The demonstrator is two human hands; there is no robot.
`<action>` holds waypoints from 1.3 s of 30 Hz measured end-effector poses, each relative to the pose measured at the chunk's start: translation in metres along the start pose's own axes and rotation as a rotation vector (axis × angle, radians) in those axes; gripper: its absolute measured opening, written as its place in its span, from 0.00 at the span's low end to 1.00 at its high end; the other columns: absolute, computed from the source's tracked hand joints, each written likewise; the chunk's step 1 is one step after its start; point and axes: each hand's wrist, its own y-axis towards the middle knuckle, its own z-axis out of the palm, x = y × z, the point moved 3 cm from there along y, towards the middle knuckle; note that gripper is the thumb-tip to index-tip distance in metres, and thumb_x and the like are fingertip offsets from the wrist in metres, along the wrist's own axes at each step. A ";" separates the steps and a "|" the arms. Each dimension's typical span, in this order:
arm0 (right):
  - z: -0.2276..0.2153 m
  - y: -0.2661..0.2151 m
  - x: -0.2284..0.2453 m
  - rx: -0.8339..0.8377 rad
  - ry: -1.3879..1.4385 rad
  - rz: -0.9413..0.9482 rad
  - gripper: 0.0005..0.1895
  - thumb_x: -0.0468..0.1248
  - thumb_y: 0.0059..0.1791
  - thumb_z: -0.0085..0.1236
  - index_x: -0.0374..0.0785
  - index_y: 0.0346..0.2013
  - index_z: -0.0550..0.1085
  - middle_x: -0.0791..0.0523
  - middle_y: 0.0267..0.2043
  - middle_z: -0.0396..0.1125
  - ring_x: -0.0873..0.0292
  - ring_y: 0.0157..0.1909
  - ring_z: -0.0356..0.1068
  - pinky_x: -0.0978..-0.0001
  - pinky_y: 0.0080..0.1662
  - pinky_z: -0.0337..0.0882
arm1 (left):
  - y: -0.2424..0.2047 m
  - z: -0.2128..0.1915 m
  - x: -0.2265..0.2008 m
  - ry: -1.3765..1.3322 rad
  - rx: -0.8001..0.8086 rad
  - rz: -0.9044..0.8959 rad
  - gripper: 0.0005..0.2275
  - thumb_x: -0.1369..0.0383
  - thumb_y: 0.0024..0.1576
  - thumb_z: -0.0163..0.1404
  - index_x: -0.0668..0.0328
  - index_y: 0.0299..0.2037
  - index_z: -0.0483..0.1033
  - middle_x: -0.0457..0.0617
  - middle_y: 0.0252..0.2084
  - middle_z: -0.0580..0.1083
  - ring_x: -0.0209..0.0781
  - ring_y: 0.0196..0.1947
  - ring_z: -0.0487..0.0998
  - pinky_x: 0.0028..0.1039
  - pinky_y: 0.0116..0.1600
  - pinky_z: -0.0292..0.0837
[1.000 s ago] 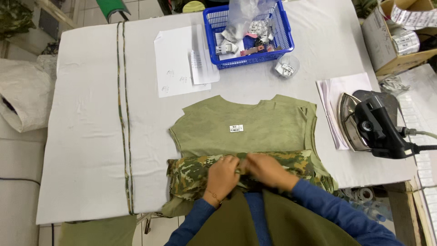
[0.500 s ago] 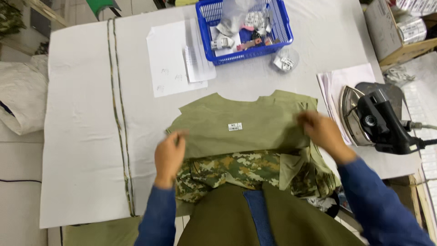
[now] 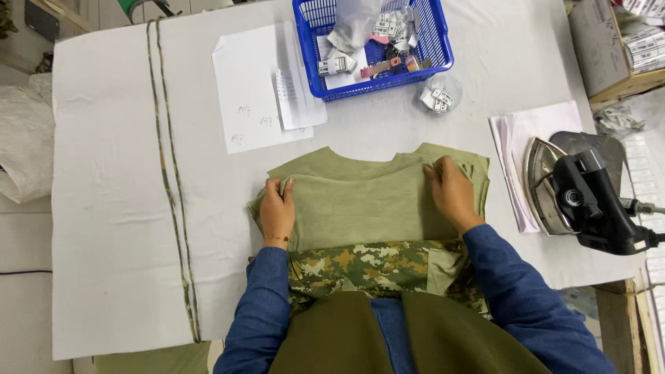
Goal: The person places small white labels on the back of a green t-shirt and irons them into place. They repeat this process for several shirts, smoothing the fabric and using an iron to adhere the labels.
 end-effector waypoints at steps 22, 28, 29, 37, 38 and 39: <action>0.005 -0.026 0.046 0.153 -0.348 -0.544 0.36 0.54 0.49 0.45 0.56 0.72 0.53 0.44 0.71 0.48 0.33 0.71 0.44 0.23 0.58 0.48 | -0.042 0.037 -0.033 0.506 0.727 0.397 0.26 0.50 0.58 0.42 0.44 0.66 0.60 0.53 0.73 0.50 0.60 0.74 0.39 0.71 0.66 0.26; 0.010 -0.008 0.041 -0.346 -0.392 -0.600 0.37 0.52 0.46 0.60 0.31 0.62 0.66 0.41 0.58 0.63 0.38 0.63 0.60 0.47 0.64 0.56 | -0.029 0.029 -0.031 0.594 0.078 0.618 0.24 0.50 0.62 0.39 0.51 0.65 0.61 0.61 0.64 0.60 0.66 0.67 0.55 0.68 0.63 0.47; 0.023 -0.009 0.041 -0.069 -0.414 -0.608 0.39 0.58 0.49 0.46 0.40 0.67 0.57 0.47 0.67 0.53 0.44 0.70 0.49 0.50 0.68 0.46 | -0.033 0.043 -0.020 0.584 0.256 0.582 0.26 0.46 0.62 0.34 0.41 0.69 0.49 0.55 0.70 0.49 0.62 0.70 0.46 0.67 0.65 0.37; 0.007 0.023 0.034 -0.337 -0.238 -0.572 0.25 0.44 0.52 0.55 0.36 0.61 0.70 0.47 0.55 0.68 0.45 0.60 0.65 0.55 0.56 0.66 | -0.014 0.052 0.001 0.549 0.241 0.311 0.29 0.44 0.63 0.29 0.37 0.74 0.38 0.52 0.76 0.38 0.55 0.75 0.34 0.66 0.66 0.27; 0.018 0.020 0.032 -0.352 -0.309 -0.635 0.23 0.46 0.52 0.53 0.43 0.60 0.70 0.53 0.57 0.67 0.51 0.62 0.65 0.59 0.57 0.65 | -0.015 0.054 0.004 0.570 0.231 0.313 0.29 0.44 0.63 0.29 0.36 0.73 0.38 0.52 0.76 0.39 0.55 0.75 0.34 0.67 0.66 0.27; 0.031 0.017 0.029 -0.365 -0.381 -0.699 0.22 0.47 0.51 0.52 0.49 0.60 0.71 0.59 0.59 0.67 0.57 0.63 0.64 0.64 0.59 0.63 | -0.017 0.057 0.008 0.592 0.221 0.316 0.29 0.44 0.63 0.28 0.35 0.73 0.39 0.51 0.76 0.39 0.54 0.75 0.35 0.68 0.65 0.27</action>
